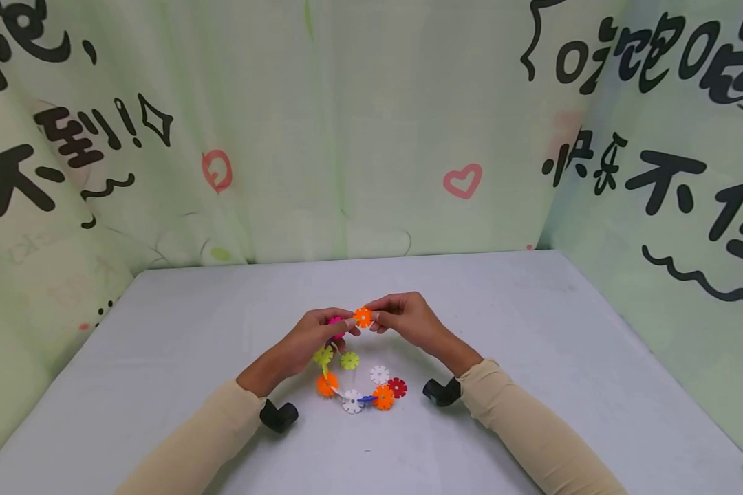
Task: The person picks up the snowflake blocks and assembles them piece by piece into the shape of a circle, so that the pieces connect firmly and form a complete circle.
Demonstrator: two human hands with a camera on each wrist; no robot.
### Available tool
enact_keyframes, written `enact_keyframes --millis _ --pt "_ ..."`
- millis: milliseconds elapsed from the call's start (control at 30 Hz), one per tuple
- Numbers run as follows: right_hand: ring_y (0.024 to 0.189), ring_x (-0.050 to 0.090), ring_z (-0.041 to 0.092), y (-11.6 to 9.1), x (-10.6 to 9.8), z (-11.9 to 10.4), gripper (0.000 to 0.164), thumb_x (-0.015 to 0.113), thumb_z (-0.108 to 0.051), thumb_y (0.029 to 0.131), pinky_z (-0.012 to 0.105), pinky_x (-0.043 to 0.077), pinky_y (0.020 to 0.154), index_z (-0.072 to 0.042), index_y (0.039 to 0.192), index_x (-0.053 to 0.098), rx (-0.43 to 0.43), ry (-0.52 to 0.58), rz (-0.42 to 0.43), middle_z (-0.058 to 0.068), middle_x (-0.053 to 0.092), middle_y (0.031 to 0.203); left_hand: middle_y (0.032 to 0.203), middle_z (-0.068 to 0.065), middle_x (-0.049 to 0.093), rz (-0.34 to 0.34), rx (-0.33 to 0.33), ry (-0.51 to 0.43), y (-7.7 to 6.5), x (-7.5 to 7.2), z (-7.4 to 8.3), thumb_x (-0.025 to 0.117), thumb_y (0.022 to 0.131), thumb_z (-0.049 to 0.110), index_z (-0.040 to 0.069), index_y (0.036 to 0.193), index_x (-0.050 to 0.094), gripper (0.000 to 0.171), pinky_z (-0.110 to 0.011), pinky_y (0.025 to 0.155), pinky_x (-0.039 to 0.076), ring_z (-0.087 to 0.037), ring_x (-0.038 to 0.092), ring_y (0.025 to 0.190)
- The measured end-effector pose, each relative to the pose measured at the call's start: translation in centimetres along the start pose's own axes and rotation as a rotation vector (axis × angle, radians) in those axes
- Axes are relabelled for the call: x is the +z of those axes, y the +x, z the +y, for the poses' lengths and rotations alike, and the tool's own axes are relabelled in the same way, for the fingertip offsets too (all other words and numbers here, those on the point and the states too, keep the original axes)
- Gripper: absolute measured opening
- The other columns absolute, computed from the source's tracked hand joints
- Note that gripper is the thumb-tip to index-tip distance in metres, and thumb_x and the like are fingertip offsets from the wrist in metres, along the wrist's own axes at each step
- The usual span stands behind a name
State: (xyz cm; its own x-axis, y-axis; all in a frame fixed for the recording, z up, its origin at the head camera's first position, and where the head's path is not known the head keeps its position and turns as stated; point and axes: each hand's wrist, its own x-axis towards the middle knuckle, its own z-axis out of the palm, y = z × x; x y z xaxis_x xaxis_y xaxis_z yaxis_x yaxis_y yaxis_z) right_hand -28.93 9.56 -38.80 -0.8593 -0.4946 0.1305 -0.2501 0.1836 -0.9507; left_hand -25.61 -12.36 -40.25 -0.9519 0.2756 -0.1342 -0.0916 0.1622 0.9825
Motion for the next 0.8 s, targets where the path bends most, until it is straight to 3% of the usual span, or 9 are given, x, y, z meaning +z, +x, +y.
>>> enact_keyframes --millis 167,300,467,633,800 --pt "0.085 0.067 0.039 0.0 0.1 0.2 0.020 0.059 0.000 0.094 0.033 0.056 0.077 0.006 0.112 0.067 0.010 0.007 -0.016 0.014 0.071 0.090 0.108 -0.015 0.067 -0.019 -0.003 0.075 0.1 0.0 0.2 0.060 0.097 0.030 0.006 0.118 0.065 0.032 -0.030 0.069 0.050 -0.020 0.061 0.070" --pt "0.087 0.066 0.039 0.0 0.1 0.4 0.022 0.059 -0.003 0.096 0.034 0.055 0.078 0.006 0.114 0.066 0.034 -0.016 -0.034 0.020 0.069 0.095 0.106 -0.017 0.067 0.013 -0.018 0.049 0.0 0.0 0.2 0.062 0.097 0.026 0.005 0.116 0.065 0.029 -0.028 0.064 0.050 -0.019 0.059 0.067" --pt "0.087 0.066 0.029 -0.3 -0.5 1.0 0.023 0.061 -0.006 0.095 0.032 0.054 0.079 0.005 0.114 0.067 0.069 -0.150 -0.074 0.015 0.070 0.099 0.105 -0.018 0.066 0.058 -0.061 -0.025 -0.2 -0.3 0.3 0.058 0.097 0.018 0.002 0.114 0.062 0.024 -0.026 0.063 0.050 -0.019 0.057 0.065" --pt "0.087 0.062 0.016 -0.9 -1.0 1.3 0.020 0.066 -0.009 0.092 0.030 0.051 0.077 -0.003 0.110 0.072 0.091 -0.299 -0.172 0.001 0.070 0.099 0.103 -0.014 0.065 0.091 -0.102 -0.035 -0.2 -0.4 0.3 0.056 0.095 0.016 0.005 0.120 0.062 0.028 -0.025 0.063 0.048 -0.018 0.056 0.065" --pt "0.086 0.062 0.015 -1.4 -0.9 1.6 0.017 0.067 -0.006 0.091 0.028 0.052 0.078 -0.003 0.106 0.073 0.080 -0.371 -0.258 0.000 0.070 0.097 0.101 -0.012 0.063 0.090 -0.104 -0.024 -0.2 -0.2 0.5 0.059 0.096 0.019 0.005 0.119 0.063 0.027 -0.025 0.061 0.045 -0.016 0.054 0.064"
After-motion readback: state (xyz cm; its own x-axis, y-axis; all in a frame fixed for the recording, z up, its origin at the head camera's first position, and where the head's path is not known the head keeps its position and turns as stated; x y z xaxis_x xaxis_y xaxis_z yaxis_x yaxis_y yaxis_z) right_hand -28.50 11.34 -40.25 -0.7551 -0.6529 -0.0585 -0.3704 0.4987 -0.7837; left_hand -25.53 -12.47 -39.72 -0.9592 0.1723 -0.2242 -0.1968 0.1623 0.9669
